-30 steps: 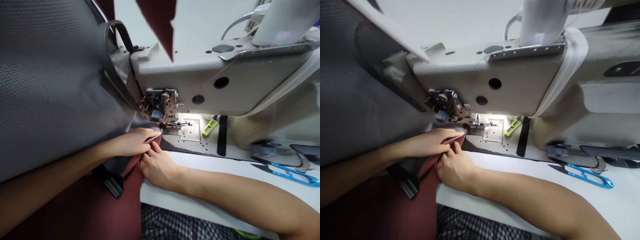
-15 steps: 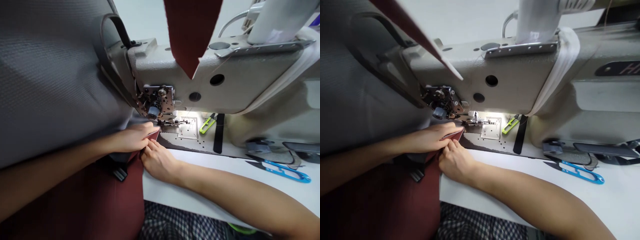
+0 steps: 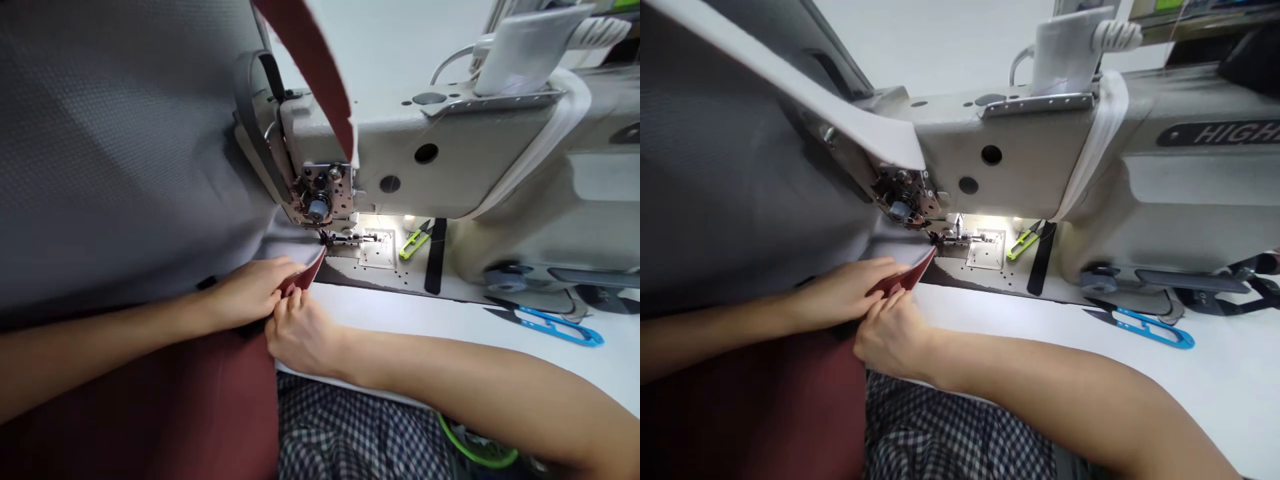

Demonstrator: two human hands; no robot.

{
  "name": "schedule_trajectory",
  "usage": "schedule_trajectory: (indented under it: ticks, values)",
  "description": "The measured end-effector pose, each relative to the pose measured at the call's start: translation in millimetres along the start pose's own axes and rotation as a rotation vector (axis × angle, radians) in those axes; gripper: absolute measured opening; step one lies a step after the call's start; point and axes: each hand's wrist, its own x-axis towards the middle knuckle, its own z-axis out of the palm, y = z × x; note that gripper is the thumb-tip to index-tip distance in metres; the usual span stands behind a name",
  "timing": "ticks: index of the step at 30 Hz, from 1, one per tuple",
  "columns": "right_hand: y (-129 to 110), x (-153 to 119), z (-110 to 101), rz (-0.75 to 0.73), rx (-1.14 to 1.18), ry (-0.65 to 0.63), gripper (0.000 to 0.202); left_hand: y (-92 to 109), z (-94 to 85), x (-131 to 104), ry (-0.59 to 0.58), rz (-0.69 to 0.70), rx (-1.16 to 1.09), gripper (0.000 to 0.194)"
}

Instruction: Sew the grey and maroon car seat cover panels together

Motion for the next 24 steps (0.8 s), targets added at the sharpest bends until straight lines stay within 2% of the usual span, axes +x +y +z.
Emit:
schedule_trajectory:
  ticks: [3,5,9,13,16,24]
  values:
    - [-7.5,-10.1,4.2,0.008,-0.005,0.004,0.032,-1.2,9.1,-13.3,0.061,0.132,0.128,0.045]
    - [-10.5,-16.7,8.1,0.054,-0.021,0.028,0.034,-3.1,15.2,-17.4,0.045,0.191,0.152,0.046]
    - [-10.0,-20.2,11.4,0.060,-0.046,0.045,0.036,-9.8,25.1,-14.8,0.021,0.167,-0.072,0.040]
    - [-0.6,-15.3,7.8,0.031,-0.080,0.048,0.032,-15.2,22.9,-8.3,-0.061,0.158,-0.270,0.039]
    - [7.4,-13.3,7.0,0.045,-0.072,0.053,0.026,-17.4,18.3,-4.1,-0.099,0.166,-0.280,0.038]
    - [24.0,-16.4,13.4,0.058,-0.040,0.027,0.024,-19.5,14.2,9.8,-0.091,0.148,-0.187,0.044]
